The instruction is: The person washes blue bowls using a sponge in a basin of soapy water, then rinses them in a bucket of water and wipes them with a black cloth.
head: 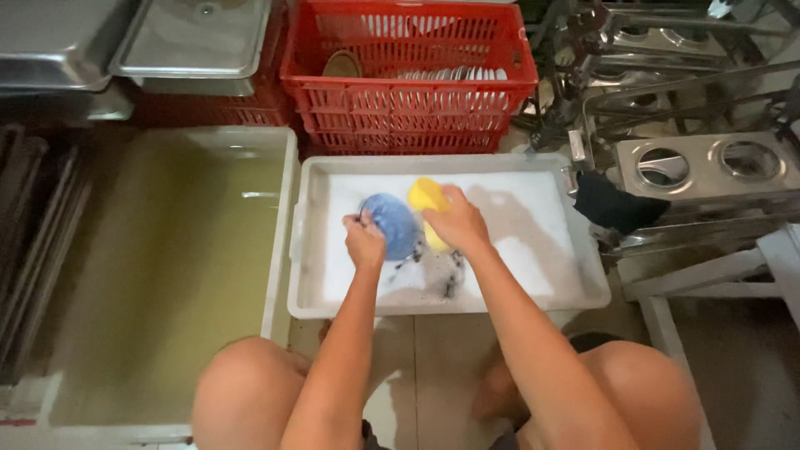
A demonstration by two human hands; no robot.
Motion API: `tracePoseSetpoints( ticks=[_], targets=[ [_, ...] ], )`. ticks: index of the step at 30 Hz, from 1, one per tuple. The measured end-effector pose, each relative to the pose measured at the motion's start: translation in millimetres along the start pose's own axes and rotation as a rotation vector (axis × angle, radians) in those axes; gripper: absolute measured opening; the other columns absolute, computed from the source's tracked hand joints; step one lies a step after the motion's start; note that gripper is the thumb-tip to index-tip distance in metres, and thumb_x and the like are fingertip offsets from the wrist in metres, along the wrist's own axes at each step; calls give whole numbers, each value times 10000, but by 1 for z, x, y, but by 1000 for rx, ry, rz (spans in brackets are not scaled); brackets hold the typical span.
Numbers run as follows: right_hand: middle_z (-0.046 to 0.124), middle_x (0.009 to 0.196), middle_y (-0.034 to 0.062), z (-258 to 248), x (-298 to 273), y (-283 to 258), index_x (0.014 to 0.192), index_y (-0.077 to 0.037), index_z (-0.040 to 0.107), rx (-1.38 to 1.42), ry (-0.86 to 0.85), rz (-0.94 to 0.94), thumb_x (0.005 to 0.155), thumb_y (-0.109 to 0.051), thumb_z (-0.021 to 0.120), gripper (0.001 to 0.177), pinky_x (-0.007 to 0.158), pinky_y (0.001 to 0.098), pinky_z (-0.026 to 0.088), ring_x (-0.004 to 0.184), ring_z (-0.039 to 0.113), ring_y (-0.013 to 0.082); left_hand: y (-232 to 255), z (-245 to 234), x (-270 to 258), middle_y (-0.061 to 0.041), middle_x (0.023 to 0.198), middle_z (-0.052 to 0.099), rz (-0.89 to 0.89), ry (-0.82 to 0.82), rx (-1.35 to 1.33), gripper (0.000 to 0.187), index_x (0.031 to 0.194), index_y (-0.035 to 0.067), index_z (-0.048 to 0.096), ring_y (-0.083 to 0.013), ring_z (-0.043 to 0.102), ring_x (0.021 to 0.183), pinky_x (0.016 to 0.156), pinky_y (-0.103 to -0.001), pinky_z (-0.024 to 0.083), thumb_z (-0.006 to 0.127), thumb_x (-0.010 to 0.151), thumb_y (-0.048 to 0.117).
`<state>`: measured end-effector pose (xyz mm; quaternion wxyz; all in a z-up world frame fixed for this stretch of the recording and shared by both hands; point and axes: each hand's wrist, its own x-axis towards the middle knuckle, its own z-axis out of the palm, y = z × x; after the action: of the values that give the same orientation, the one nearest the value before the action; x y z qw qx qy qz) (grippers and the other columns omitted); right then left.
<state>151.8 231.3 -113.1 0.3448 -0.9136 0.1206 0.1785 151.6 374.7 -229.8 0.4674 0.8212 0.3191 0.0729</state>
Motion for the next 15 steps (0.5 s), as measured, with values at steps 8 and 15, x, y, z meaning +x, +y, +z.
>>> tracePoseSetpoints(
  ticks=[8, 15],
  targets=[
    [420, 1096, 144, -32, -7, -32, 1156, -233, 509, -141, 269, -492, 693, -296, 554, 469, 794, 415, 452, 984, 500, 391, 97, -45, -30, -249, 932, 582, -357, -382, -790, 494, 1060, -47, 506, -323, 608, 821, 691, -460, 503, 410, 824, 376],
    [451, 961, 119, -48, -14, -40, 1086, -232, 570, -123, 410, -833, 668, -214, 584, 418, 706, 405, 476, 861, 511, 377, 134, -52, -12, -192, 1041, 567, -305, -700, -1032, 514, 1075, 17, 482, -315, 585, 905, 723, -458, 497, 328, 859, 457]
  ],
)
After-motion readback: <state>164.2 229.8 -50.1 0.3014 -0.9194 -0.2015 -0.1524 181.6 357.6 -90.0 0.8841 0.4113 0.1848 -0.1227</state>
